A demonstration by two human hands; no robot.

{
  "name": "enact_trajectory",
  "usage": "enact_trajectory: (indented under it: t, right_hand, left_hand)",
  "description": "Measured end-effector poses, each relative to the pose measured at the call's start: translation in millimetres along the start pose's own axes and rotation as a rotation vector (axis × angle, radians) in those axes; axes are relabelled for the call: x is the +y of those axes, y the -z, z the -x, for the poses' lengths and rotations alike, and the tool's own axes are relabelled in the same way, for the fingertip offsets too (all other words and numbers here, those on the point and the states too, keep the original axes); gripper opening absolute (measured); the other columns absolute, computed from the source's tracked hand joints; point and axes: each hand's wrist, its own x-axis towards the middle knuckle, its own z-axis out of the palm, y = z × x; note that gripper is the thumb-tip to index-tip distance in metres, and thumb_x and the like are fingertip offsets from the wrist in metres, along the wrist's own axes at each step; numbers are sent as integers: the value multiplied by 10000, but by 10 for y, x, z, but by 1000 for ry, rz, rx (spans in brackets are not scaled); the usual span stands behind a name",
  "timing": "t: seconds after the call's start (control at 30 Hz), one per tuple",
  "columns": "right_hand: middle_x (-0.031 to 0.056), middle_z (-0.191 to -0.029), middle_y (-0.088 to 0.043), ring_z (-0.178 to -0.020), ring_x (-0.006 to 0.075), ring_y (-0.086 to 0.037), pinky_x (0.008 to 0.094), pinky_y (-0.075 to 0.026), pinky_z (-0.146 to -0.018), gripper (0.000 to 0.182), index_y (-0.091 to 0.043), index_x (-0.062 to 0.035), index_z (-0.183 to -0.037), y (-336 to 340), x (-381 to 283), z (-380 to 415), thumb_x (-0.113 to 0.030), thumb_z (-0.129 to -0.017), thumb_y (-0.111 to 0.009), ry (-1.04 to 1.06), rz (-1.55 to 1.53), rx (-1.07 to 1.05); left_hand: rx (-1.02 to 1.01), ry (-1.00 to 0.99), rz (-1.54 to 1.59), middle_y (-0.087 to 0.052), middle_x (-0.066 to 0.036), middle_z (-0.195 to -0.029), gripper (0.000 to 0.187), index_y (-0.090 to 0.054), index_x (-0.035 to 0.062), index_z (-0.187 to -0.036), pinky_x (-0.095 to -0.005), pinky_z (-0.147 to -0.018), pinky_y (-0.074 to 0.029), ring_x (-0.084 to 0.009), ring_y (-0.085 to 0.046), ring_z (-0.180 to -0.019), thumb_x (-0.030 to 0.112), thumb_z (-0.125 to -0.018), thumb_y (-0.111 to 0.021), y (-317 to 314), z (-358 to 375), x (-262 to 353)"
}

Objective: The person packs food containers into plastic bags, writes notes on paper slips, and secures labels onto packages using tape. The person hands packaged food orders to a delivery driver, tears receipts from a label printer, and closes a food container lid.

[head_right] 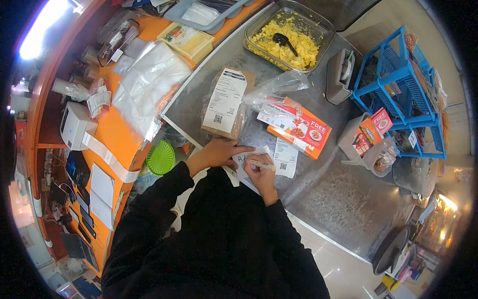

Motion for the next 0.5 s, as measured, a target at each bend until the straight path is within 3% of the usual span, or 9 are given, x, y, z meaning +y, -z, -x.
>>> enact_trajectory:
  t: [0.33, 0.5]
  right_hand:
    - [14, -792, -602, -613, 66, -512, 213, -403, -520, 107, -683, -37, -885, 48, -14, -50, -66, -798, -737, 2, 6, 55]
    - [36, -798, -632, -560, 99, -511, 228, -408, -476, 64, -702, -50, -837, 38, -34, -67, -65, -785, -737, -6, 11, 62]
  left_hand:
    - [-3, 2, 13, -587, -65, -1037, 818, -487, 329, -1380, -388, -775, -528, -291, -645, -951, 342, -636, -826, -35, -4, -9]
    - [-15, 12, 6, -588, -69, -1035, 804, -480, 334, -1385, -391, -771, -530, -288, -649, -943, 332, -655, -817, -45, -16, -11]
